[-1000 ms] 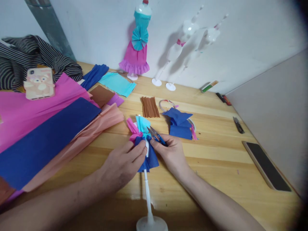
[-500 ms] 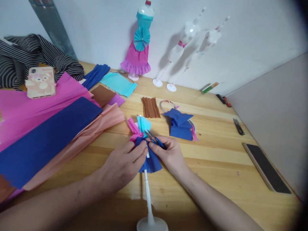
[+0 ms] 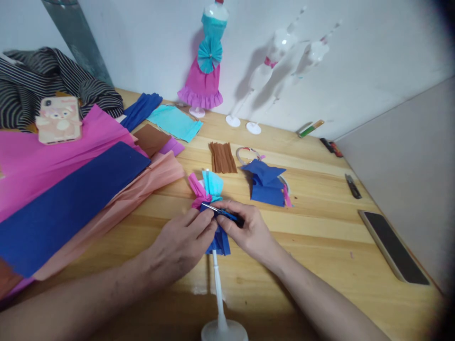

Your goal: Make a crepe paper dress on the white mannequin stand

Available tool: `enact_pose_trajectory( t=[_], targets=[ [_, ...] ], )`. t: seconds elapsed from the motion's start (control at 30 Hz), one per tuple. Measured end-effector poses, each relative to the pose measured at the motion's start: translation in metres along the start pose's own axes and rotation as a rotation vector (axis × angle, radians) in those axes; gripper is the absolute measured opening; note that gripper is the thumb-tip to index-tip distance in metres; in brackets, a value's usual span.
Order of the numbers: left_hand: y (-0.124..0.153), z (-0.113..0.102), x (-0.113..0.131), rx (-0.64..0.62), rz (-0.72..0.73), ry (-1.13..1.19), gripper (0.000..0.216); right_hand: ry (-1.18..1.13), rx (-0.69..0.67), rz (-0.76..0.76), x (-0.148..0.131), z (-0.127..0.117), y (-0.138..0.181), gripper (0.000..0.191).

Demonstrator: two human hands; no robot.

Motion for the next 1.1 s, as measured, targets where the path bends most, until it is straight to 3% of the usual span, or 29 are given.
enact_pose_trajectory(
  t=[0.17, 0.4, 0.57, 0.67, 0.77, 0.9, 1.1],
  targets=[
    [0.002, -0.008, 0.005, 0.081, 0.054, 0.014, 0.026, -0.060, -0.130, 0.036, -0.003, 0.003, -0.003, 0.027],
    [-0.001, -0.008, 0.005, 0.051, 0.069, 0.015, 0.031, -0.312, -0.225, 0.146, 0.007, 0.003, -0.001, 0.027],
    [0.000, -0.007, 0.005, 0.034, 0.069, 0.028, 0.027, -0.374, -0.093, 0.204, 0.013, -0.013, 0.000, 0.037],
    [0.001, -0.008, 0.003, 0.042, 0.060, 0.040, 0.026, -0.131, 0.028, 0.132, 0.010, -0.036, -0.003, 0.036],
    [0.001, -0.011, -0.003, 0.064, 0.018, 0.088, 0.026, 0.324, 0.088, 0.059, 0.006, -0.054, -0.006, 0.037],
    [-0.002, -0.010, -0.011, 0.052, -0.010, 0.128, 0.024, 0.905, 0.043, 0.198, 0.021, -0.061, -0.003, 0.034],
    [-0.006, -0.003, -0.013, -0.006, 0.007, 0.128, 0.029, 1.220, -0.066, 0.209, 0.014, -0.053, 0.005, 0.023]
  ],
)
Point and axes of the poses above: each hand's wrist, its own y-axis away from the middle knuckle, its own z-axis out of the palm, x = y × z, the point moved 10 cm from there along -y, towards the middle knuckle
